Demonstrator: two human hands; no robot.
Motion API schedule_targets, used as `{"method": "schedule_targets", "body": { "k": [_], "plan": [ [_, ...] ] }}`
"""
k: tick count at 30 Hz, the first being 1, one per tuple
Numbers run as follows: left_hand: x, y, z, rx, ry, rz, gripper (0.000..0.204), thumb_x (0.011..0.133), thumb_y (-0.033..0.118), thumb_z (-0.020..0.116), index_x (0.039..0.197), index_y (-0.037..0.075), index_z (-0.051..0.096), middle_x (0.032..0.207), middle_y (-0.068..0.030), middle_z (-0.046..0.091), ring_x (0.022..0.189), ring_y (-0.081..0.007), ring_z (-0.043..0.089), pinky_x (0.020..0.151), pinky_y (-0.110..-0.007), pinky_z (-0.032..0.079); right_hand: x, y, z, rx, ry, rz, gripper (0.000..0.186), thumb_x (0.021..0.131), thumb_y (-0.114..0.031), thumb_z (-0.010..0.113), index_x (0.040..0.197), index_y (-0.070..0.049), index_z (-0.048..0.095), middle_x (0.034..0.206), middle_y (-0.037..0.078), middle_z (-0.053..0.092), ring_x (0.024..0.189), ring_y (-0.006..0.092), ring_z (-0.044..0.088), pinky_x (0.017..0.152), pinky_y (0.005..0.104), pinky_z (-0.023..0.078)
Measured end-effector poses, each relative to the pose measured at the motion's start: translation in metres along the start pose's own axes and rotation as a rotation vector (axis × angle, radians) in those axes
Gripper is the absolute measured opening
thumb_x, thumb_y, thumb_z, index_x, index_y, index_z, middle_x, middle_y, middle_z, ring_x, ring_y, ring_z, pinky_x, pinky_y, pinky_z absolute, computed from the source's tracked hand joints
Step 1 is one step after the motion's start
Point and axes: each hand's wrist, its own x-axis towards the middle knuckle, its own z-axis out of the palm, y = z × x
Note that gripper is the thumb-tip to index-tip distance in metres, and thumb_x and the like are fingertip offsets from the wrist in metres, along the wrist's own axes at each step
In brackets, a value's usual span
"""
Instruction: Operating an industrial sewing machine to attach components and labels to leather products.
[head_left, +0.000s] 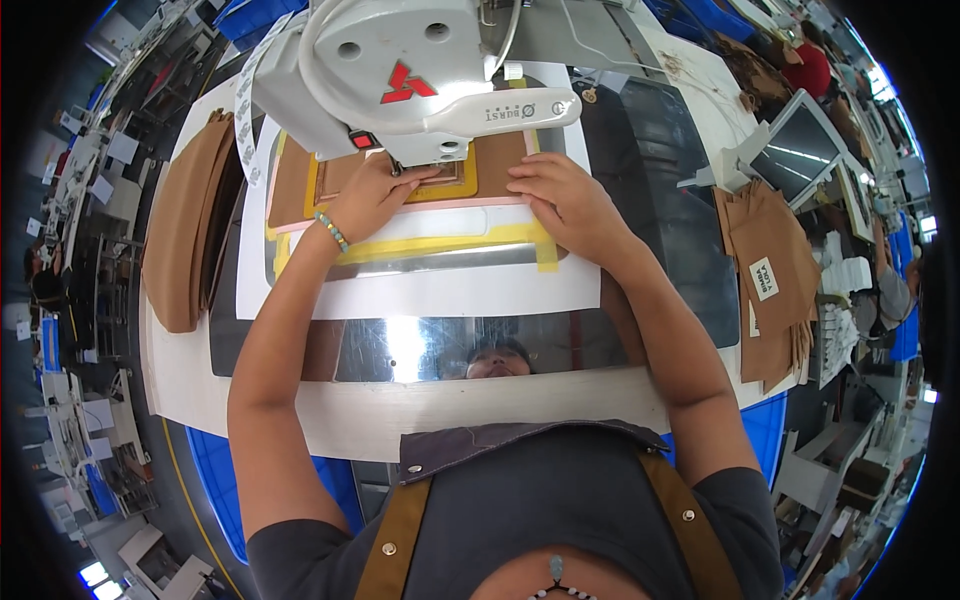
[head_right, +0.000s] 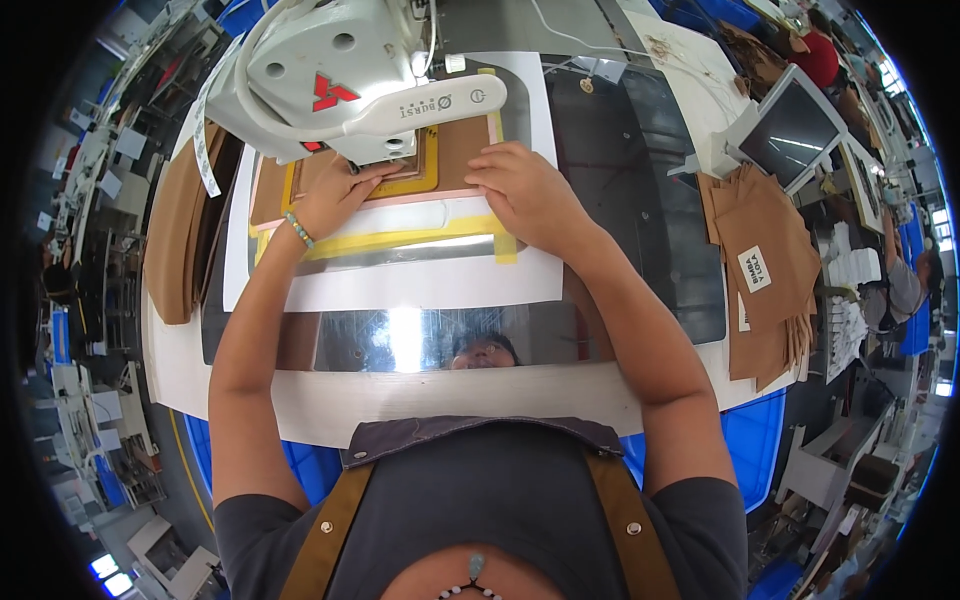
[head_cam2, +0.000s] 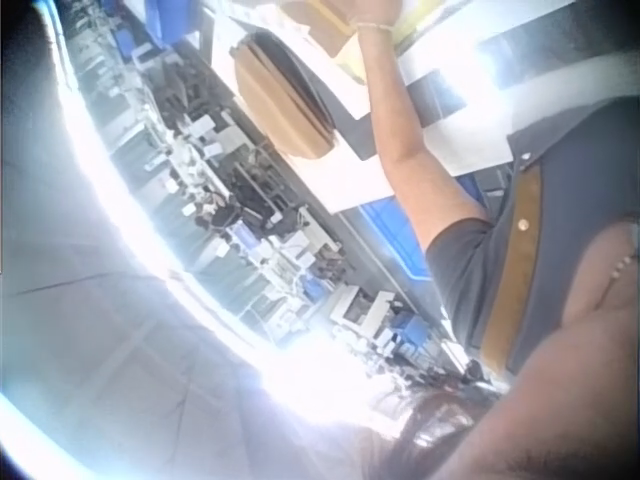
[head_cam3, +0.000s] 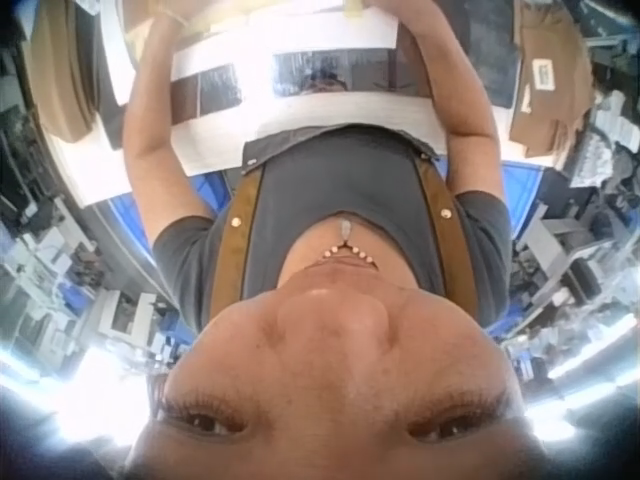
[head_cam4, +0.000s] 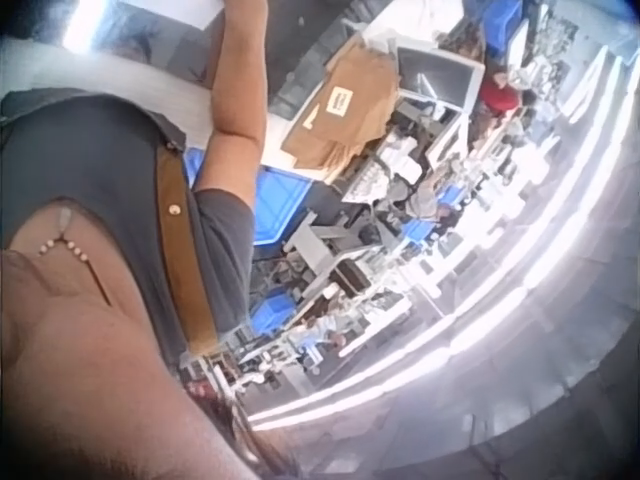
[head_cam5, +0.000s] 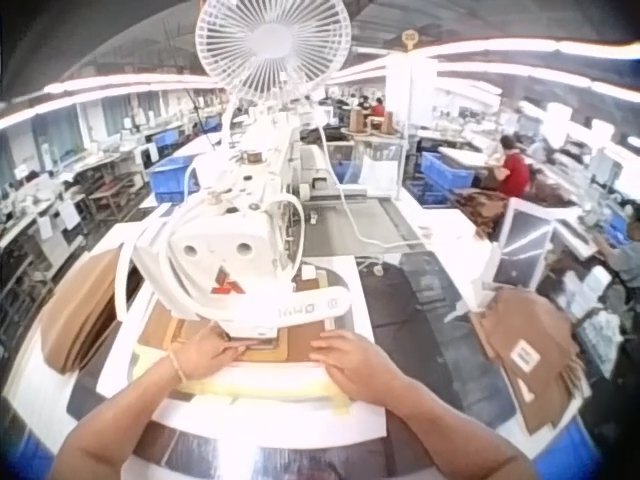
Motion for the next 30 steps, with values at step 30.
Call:
{"method": "schedule_targets", "body": {
  "k": [30],
  "plan": [
    [-0.104,-0.076,-0.066,0.417,0.113,0.004,0.02,0.093,0.0,0.064,0.11,0.001,0.074,0.113,-0.0099,0.072,0.104,-0.031,0.071,0.091,-0.041,0.059,0.022,-0.001,0.009,-0.679,-0.18,-0.274,0.011,0.08,-0.008,0.071,0.091,-0.01,0.071,0.088,0.003,0.067,0.09,0.02,0.07,0.076,0.033,0.055]
  ]
}}
